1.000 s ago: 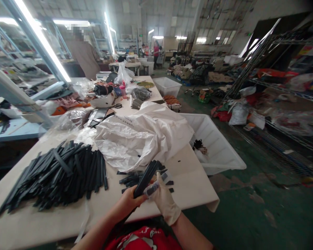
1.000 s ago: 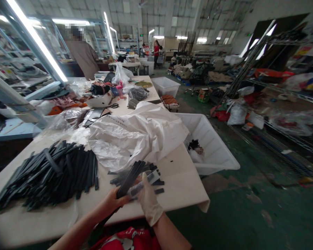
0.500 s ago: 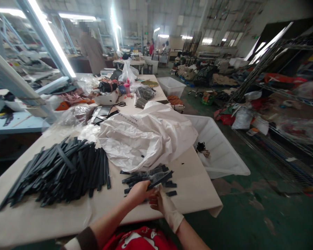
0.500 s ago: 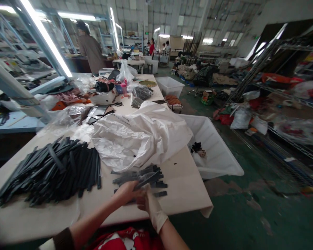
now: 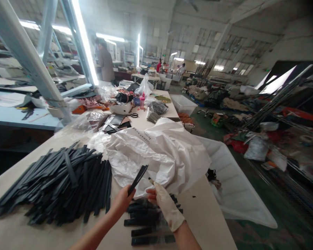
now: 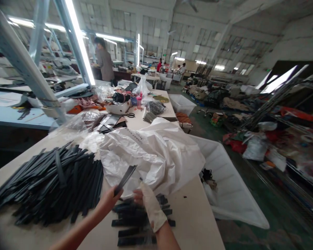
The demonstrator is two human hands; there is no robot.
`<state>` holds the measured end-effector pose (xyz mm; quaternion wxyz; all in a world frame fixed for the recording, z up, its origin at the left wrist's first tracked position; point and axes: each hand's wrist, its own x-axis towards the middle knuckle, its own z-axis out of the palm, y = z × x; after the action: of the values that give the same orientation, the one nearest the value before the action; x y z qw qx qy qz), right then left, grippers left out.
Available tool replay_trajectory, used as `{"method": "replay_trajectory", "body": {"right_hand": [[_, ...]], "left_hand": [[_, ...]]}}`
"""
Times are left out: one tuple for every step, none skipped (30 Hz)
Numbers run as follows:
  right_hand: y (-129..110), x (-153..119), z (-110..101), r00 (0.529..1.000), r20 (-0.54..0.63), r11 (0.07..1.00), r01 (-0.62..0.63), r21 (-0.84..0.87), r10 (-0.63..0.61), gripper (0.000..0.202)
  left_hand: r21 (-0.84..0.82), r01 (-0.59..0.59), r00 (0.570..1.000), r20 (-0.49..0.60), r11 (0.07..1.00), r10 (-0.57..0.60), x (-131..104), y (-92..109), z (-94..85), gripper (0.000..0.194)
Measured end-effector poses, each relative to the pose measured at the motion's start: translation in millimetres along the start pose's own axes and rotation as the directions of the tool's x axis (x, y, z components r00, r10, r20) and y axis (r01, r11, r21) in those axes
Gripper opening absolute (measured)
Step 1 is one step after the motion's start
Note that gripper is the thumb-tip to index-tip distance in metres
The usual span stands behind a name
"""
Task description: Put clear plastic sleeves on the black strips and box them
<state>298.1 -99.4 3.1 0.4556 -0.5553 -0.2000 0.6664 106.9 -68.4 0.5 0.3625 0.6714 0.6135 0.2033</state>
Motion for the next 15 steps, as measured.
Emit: {"method": "replay_trajectory", "body": {"right_hand": [[-11.8,14.1,5.9,0.999,-0.041,0.999,0.033,-0.032,-0.035,0.057],[-21.5,27.9,8.4,0.995,-0.088,0.996,0.051,-0.07,-0.057,0.056],[-28.9,40.7,7.4,0.988,-0.137,0.991,0.06,-0.117,-0.076,0.055],[-34.4,52.2,3.4,0.977,-0.183,0.98,0.072,-0.187,-0.107,0.054],[-38.2,62.0,-2.9,0.964,-0.22,0.958,0.087,-0.272,-0.15,0.052],[-41.0,70.2,-10.7,0.949,-0.244,0.928,0.1,-0.359,-0.197,0.05],[-43.1,77.0,-19.1,0.935,-0.256,0.89,0.112,-0.442,-0.244,0.049],[-45.2,82.5,-27.4,0.922,-0.256,0.847,0.123,-0.517,-0.29,0.047],[-47.5,87.2,-35.2,0.91,-0.25,0.807,0.134,-0.575,-0.33,0.045],[-50.2,91.4,-42.5,0.901,-0.245,0.778,0.143,-0.611,-0.357,0.044],[-53.6,95.4,-49.4,0.894,-0.242,0.755,0.146,-0.639,-0.378,0.043],[-57.6,99.3,-56.1,0.885,-0.238,0.725,0.147,-0.672,-0.401,0.042],[-62.3,103.4,-63.3,0.875,-0.237,0.692,0.143,-0.708,-0.423,0.041],[-67.5,107.5,-71.2,0.865,-0.236,0.657,0.133,-0.742,-0.442,0.041],[-73.1,111.8,-80.0,0.857,-0.236,0.621,0.12,-0.774,-0.459,0.042]], "left_hand": [[-0.048,0.012,1.0,-0.012,0.999,-0.013,6.9,-5.3,-1.4,0.026],[-0.083,0.023,1.0,-0.019,0.996,-0.024,13.3,-11.0,-2.0,0.026],[-0.105,0.037,0.999,-0.019,0.994,-0.039,18.9,-17.3,-2.0,0.027],[-0.118,0.053,0.998,-0.014,0.992,-0.055,24.1,-24.3,-1.3,0.028],[-0.126,0.062,0.998,-0.011,0.99,-0.064,28.9,-31.4,0.2,0.028],[-0.13,0.062,0.998,-0.009,0.99,-0.064,33.6,-38.1,2.4,0.029],[-0.129,0.052,0.999,-0.007,0.99,-0.053,38.3,-43.8,5.3,0.03],[-0.122,0.037,0.999,-0.003,0.992,-0.037,43.2,-47.8,9.0,0.03],[-0.11,0.022,1.0,0.0,0.994,-0.022,48.3,-49.6,13.3,0.03],[-0.096,0.015,1.0,0.005,0.995,-0.014,53.6,-48.9,18.0,0.03],[-0.083,0.014,1.0,0.014,0.996,-0.013,58.9,-45.8,23.1,0.029],[-0.08,0.019,0.999,0.027,0.997,-0.017,64.2,-40.3,28.5,0.029],[-0.087,0.027,0.999,0.041,0.996,-0.024,69.3,-33.0,34.1,0.029],[-0.1,0.034,0.998,0.054,0.994,-0.028,74.1,-24.4,40.0,0.029],[-0.118,0.037,0.997,0.067,0.992,-0.029,78.4,-15.2,46.2,0.028]]}}
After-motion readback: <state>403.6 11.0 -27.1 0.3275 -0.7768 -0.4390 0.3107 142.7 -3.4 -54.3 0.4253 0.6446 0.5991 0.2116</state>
